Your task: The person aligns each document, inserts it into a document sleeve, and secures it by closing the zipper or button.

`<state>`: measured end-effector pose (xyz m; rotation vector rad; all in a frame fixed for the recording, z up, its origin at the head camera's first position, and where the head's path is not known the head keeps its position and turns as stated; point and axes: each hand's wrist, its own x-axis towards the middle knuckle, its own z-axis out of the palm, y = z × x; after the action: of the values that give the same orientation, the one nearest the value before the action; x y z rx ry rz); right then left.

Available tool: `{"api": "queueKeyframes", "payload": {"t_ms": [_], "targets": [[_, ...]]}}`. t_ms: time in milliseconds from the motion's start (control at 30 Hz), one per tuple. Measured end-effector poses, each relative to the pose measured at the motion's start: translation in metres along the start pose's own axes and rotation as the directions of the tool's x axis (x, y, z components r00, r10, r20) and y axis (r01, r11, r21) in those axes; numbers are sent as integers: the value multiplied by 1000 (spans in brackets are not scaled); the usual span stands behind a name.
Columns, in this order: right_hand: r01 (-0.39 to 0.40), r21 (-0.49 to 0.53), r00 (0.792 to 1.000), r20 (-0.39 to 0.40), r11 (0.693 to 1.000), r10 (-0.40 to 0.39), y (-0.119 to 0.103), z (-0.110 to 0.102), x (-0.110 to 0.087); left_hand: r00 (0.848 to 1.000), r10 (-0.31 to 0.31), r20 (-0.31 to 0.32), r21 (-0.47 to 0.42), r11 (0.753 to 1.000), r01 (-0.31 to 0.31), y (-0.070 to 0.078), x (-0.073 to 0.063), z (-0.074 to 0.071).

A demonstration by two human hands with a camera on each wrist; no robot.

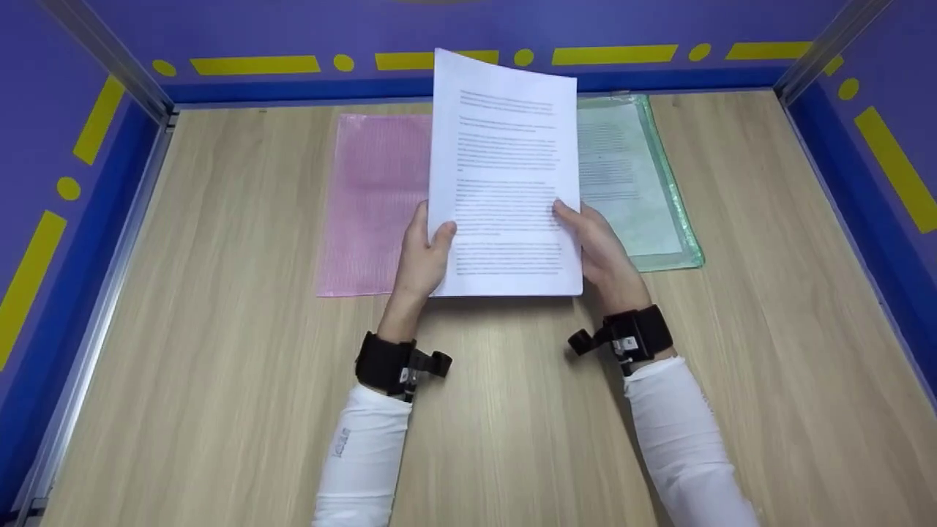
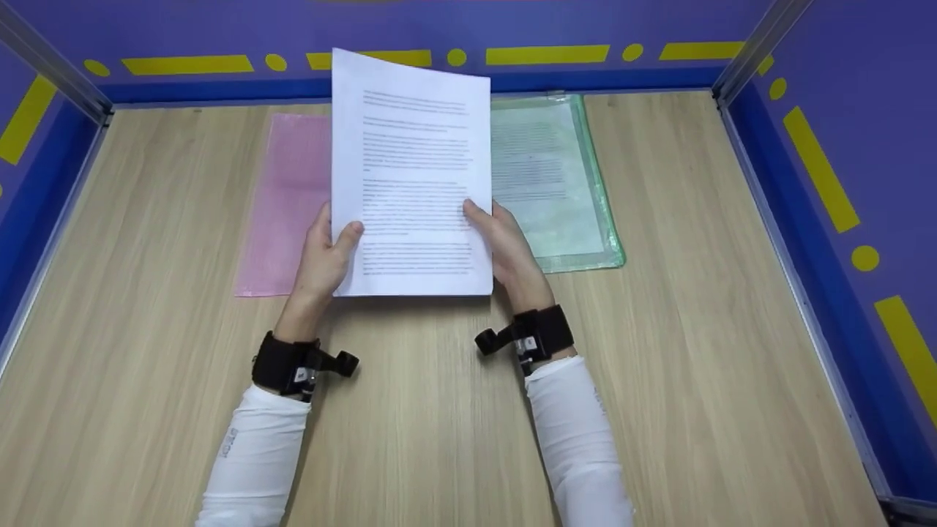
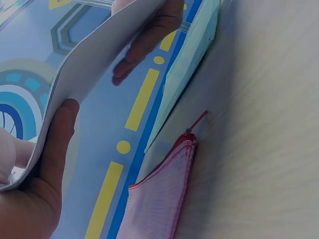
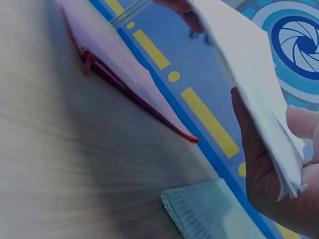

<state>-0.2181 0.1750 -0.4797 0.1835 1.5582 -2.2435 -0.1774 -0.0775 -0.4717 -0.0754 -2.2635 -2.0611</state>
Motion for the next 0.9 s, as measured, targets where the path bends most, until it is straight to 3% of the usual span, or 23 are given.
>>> {"api": "queueKeyframes", "payload": {"t_ms": [133,300,467,733,900], "targets": [[-12,42,998,59,999,9,1,-1,-2,1000,7,-28,9,1000,-7,-1,-1,1],[27,-55,999,-24,998,-28,-3,0,-5,1000,-12,-12,65,998,13,-1,0,0],[54,-89,993,-96,995,-62,-9,-6,-6,996,-83,21,35,996,82,1,0,-6],[89,-84,989,-111,993,-98,-16,-22,-9,990,-139,7,55,989,138,5,0,-9],[121,-52,981,-143,991,-128,-21,-31,-10,992,-124,23,183,976,118,5,1,-6]]}}
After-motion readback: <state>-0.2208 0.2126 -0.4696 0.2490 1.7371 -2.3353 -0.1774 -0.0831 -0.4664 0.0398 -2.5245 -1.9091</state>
